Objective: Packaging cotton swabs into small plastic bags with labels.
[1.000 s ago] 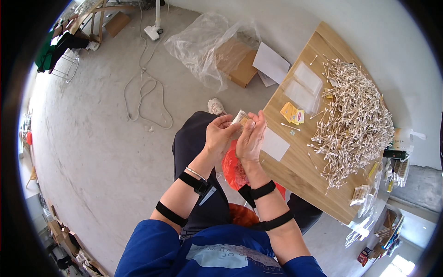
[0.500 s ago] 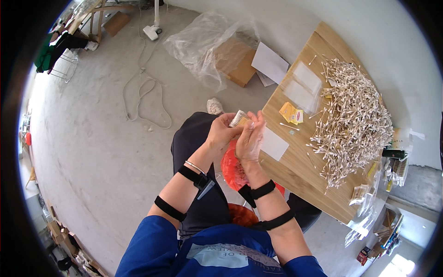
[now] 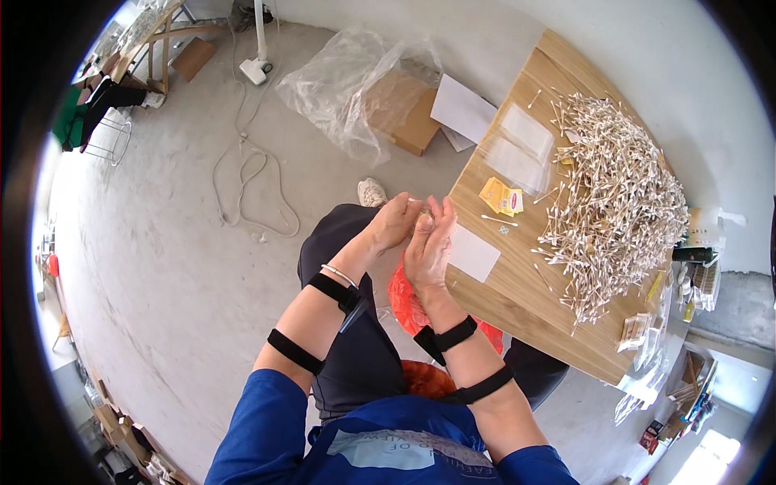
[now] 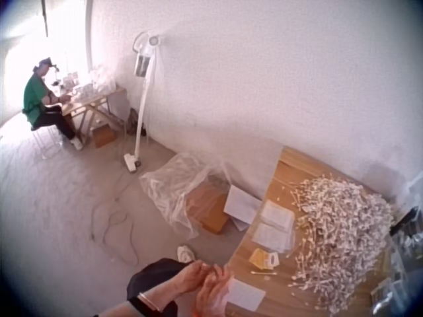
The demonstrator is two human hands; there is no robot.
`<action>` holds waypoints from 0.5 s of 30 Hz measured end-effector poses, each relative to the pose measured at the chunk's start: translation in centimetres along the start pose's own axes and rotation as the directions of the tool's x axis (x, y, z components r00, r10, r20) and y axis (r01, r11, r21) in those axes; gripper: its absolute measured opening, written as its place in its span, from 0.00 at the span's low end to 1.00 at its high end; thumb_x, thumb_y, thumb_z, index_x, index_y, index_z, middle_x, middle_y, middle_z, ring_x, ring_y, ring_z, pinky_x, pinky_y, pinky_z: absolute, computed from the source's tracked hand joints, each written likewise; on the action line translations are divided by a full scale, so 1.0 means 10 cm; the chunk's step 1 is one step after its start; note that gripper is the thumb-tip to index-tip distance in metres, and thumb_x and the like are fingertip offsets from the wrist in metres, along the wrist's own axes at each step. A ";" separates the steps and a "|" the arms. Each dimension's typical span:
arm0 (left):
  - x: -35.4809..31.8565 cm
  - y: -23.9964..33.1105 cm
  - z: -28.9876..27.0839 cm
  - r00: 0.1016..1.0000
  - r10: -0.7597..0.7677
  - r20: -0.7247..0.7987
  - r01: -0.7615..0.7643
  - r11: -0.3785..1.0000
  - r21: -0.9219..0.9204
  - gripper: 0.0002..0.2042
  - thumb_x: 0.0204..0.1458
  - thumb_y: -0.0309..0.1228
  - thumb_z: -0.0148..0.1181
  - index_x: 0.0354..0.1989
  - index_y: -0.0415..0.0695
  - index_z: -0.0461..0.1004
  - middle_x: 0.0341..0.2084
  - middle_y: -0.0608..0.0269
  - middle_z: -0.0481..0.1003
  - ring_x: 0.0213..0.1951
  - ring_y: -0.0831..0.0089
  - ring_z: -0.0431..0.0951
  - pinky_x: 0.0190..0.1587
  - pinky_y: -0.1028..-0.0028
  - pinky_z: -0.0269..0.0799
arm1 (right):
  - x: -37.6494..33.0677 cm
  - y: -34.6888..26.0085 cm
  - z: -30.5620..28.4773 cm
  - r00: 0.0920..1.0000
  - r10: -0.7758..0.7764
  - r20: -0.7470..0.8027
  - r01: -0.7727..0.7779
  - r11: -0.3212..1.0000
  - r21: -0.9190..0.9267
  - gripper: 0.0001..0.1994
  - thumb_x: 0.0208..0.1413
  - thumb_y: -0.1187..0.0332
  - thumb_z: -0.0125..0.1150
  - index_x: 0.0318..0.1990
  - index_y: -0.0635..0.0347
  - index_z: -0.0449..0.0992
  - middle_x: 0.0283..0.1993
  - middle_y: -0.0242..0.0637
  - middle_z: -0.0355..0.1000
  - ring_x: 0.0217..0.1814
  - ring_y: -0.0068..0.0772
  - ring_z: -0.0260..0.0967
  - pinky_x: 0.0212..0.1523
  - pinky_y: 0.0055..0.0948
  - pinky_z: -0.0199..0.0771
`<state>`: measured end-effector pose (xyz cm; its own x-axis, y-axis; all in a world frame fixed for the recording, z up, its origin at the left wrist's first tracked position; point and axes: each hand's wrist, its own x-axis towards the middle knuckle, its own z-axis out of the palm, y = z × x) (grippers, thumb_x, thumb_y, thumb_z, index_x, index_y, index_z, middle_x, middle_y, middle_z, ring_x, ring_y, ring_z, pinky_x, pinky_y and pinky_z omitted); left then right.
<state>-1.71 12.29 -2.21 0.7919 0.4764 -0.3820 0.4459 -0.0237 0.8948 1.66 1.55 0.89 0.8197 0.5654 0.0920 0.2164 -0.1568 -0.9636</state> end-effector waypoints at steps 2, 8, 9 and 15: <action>0.00 0.05 -0.01 1.000 0.005 0.024 -0.005 1.000 -0.015 0.15 0.63 0.39 0.48 0.40 0.36 0.70 0.33 0.60 0.72 0.37 0.75 0.70 0.41 0.72 0.69 | 0.01 0.03 -0.02 0.998 -0.065 -0.016 0.064 0.997 -0.040 0.29 0.67 0.60 0.40 0.65 0.74 0.45 0.66 0.65 0.51 0.66 0.62 0.52 0.66 0.48 0.51; 0.04 -0.07 -0.08 0.982 0.179 0.052 -0.183 0.980 0.083 0.21 0.57 0.42 0.56 0.41 0.31 0.67 0.38 0.38 0.75 0.44 0.55 0.77 0.43 0.65 0.71 | 0.00 -0.03 0.02 0.984 -0.175 -0.036 0.169 0.977 -0.133 0.34 0.67 0.53 0.38 0.68 0.73 0.41 0.71 0.64 0.41 0.74 0.58 0.40 0.71 0.45 0.42; 0.03 -0.10 -0.05 0.982 0.179 0.058 -0.183 0.979 0.084 0.21 0.57 0.42 0.56 0.41 0.31 0.67 0.38 0.38 0.75 0.44 0.55 0.77 0.43 0.65 0.71 | -0.01 -0.03 0.02 0.983 -0.180 -0.037 0.174 0.978 -0.116 0.35 0.67 0.52 0.38 0.68 0.74 0.41 0.71 0.64 0.40 0.75 0.59 0.38 0.72 0.45 0.39; -0.03 0.17 -0.04 1.000 0.021 -0.023 -0.015 0.979 0.203 0.20 0.58 0.43 0.54 0.39 0.33 0.66 0.36 0.37 0.75 0.43 0.46 0.76 0.43 0.62 0.71 | -0.19 0.01 -0.04 0.985 -0.058 -0.161 0.086 0.982 0.171 0.31 0.68 0.58 0.37 0.68 0.73 0.39 0.72 0.60 0.38 0.76 0.54 0.34 0.73 0.44 0.37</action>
<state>-1.37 12.42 -0.45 0.7909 0.4964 -0.3579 0.5090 -0.2089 0.8350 0.34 0.13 0.76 0.8804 0.4360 0.1867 0.1917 0.0330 -0.9809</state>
